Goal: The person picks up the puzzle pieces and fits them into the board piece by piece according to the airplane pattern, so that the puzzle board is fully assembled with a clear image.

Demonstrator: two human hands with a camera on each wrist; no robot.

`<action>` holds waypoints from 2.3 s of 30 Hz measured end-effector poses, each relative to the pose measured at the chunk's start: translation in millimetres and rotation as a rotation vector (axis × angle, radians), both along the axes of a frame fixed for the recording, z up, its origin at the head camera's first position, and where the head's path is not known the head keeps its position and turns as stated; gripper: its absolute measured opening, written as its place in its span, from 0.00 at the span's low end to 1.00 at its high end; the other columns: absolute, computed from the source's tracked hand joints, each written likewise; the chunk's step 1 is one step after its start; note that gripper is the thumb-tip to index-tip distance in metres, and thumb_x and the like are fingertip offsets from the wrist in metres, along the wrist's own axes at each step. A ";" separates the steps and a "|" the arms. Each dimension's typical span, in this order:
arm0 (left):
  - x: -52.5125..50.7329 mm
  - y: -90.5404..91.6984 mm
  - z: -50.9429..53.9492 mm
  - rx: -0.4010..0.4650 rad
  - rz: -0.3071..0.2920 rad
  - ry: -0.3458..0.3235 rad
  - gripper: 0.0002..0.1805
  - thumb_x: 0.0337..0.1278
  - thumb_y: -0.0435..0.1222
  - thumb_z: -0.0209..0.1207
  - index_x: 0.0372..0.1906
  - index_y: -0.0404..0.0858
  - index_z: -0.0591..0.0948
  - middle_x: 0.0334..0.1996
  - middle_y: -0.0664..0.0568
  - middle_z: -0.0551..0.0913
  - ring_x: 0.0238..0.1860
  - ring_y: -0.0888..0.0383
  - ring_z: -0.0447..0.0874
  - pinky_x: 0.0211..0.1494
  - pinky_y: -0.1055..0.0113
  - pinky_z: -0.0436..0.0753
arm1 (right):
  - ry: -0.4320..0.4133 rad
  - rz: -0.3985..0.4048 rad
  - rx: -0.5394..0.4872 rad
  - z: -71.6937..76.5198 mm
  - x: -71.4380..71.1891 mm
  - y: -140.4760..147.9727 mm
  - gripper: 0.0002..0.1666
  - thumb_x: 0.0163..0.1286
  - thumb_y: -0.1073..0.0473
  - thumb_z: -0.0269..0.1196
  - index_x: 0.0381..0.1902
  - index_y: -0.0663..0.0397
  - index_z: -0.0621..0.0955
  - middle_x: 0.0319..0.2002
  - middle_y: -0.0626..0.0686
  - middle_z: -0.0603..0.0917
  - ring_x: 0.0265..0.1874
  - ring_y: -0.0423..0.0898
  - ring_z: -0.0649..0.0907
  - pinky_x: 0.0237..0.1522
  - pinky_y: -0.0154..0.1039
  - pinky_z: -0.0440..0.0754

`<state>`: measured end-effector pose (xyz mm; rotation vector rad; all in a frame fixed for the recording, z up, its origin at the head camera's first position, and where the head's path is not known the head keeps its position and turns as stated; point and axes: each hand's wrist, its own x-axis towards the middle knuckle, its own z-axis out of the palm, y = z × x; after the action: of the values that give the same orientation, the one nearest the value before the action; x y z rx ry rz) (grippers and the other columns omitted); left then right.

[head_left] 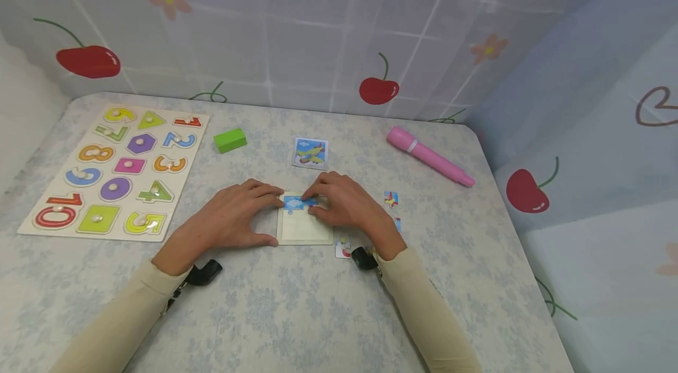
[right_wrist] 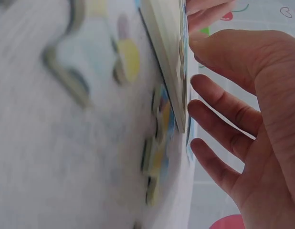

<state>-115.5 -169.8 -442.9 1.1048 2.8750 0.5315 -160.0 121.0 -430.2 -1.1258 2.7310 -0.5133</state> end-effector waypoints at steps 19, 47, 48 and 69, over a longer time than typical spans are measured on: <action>1.3 0.4 -0.4 0.007 0.008 -0.011 0.43 0.45 0.65 0.80 0.64 0.46 0.86 0.73 0.55 0.79 0.70 0.48 0.76 0.59 0.46 0.83 | -0.092 -0.161 -0.041 6.8 0.5 45.3 0.21 0.74 0.52 0.72 0.63 0.45 0.87 0.58 0.47 0.83 0.58 0.46 0.81 0.60 0.49 0.82; 1.7 0.2 -1.4 0.017 0.007 -0.008 0.43 0.45 0.64 0.80 0.65 0.46 0.86 0.73 0.54 0.78 0.69 0.48 0.76 0.60 0.45 0.82 | -0.150 -0.309 -0.148 0.9 1.0 110.6 0.25 0.73 0.53 0.74 0.65 0.48 0.86 0.59 0.47 0.83 0.53 0.46 0.80 0.59 0.49 0.80; 1.6 0.1 -1.6 0.016 0.007 -0.008 0.43 0.45 0.64 0.80 0.65 0.46 0.86 0.73 0.54 0.78 0.69 0.48 0.76 0.60 0.45 0.82 | -0.152 -0.311 -0.154 0.3 0.6 112.8 0.25 0.73 0.53 0.74 0.65 0.48 0.85 0.59 0.48 0.83 0.53 0.47 0.80 0.58 0.49 0.80; 1.0 0.0 -2.4 0.020 0.008 -0.007 0.43 0.45 0.64 0.80 0.65 0.46 0.86 0.73 0.54 0.78 0.69 0.48 0.76 0.60 0.45 0.82 | -0.175 -0.327 -0.201 -2.6 -4.0 158.1 0.22 0.70 0.59 0.76 0.60 0.58 0.87 0.57 0.56 0.85 0.57 0.54 0.82 0.65 0.56 0.77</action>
<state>-114.5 -169.9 -445.3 1.0924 2.8760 0.5646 -164.0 279.1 -432.8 -0.6298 2.7637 -0.9002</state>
